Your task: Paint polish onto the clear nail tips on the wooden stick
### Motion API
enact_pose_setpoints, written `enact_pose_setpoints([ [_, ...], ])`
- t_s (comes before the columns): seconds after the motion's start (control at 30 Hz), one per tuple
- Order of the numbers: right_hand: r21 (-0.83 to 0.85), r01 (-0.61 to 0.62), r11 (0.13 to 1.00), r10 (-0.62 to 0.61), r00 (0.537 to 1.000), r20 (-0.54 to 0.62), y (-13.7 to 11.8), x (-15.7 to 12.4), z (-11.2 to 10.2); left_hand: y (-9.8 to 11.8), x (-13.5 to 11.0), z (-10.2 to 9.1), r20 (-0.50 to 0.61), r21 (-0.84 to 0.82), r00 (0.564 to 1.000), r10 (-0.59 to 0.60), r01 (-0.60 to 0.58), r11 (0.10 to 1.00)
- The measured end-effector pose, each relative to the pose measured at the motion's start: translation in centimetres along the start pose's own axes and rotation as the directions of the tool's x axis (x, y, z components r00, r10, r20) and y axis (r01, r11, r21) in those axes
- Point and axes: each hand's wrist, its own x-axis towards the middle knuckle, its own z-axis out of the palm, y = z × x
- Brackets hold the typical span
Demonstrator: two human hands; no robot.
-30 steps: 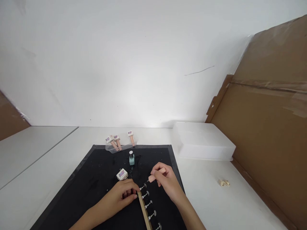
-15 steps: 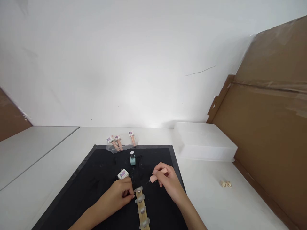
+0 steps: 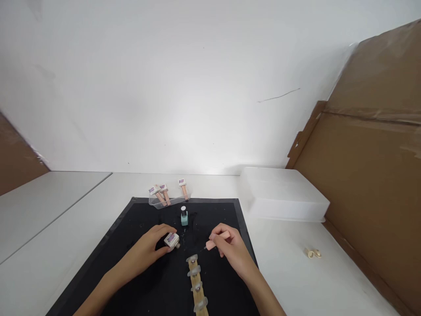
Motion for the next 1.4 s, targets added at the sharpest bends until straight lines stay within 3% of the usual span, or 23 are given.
enact_pose_setpoints([
  [0.1, -0.018, 0.025, 1.0, -0.024, 0.999, 0.038, 0.1, -0.1, 0.0, 0.5, 0.1, -0.1, -0.021, -0.081, 1.0, 0.007, -0.009, 0.997],
  [0.17, -0.028, 0.055, 0.998, -0.053, 0.997, 0.064, 0.3, -0.1, 0.1, 1.0, 0.0, -0.2, -0.012, -0.233, 1.0, 0.005, -0.008, 0.973],
  [0.3, -0.007, 0.139, 0.99, -0.138, 0.984, 0.111, 0.5, -0.4, 0.3, 1.6, -0.4, -0.5, 0.092, -0.602, 0.995, 0.028, 0.033, 0.798],
  [0.4, -0.009, 0.226, 0.974, -0.222, 0.964, 0.147, 0.4, -1.0, 0.5, 1.8, -0.5, -0.7, 0.108, -0.697, 0.993, 0.046, 0.043, 0.716],
  [0.57, -0.065, 0.365, 0.929, -0.35, 0.92, 0.176, -0.3, -1.9, 1.1, 2.2, -0.5, -0.8, 0.099, -0.722, 0.995, 0.034, 0.048, 0.69],
  [0.8, -0.121, 0.444, 0.888, -0.414, 0.886, 0.209, -0.5, -2.1, 1.6, 2.3, -0.5, -0.6, 0.063, -0.728, 0.997, 0.052, 0.01, 0.686],
  [1.4, -0.166, 0.426, 0.89, -0.386, 0.894, 0.227, -0.3, -1.9, 1.8, 1.8, -0.5, -0.2, 0.02, -0.712, 0.992, 0.125, -0.073, 0.698],
])
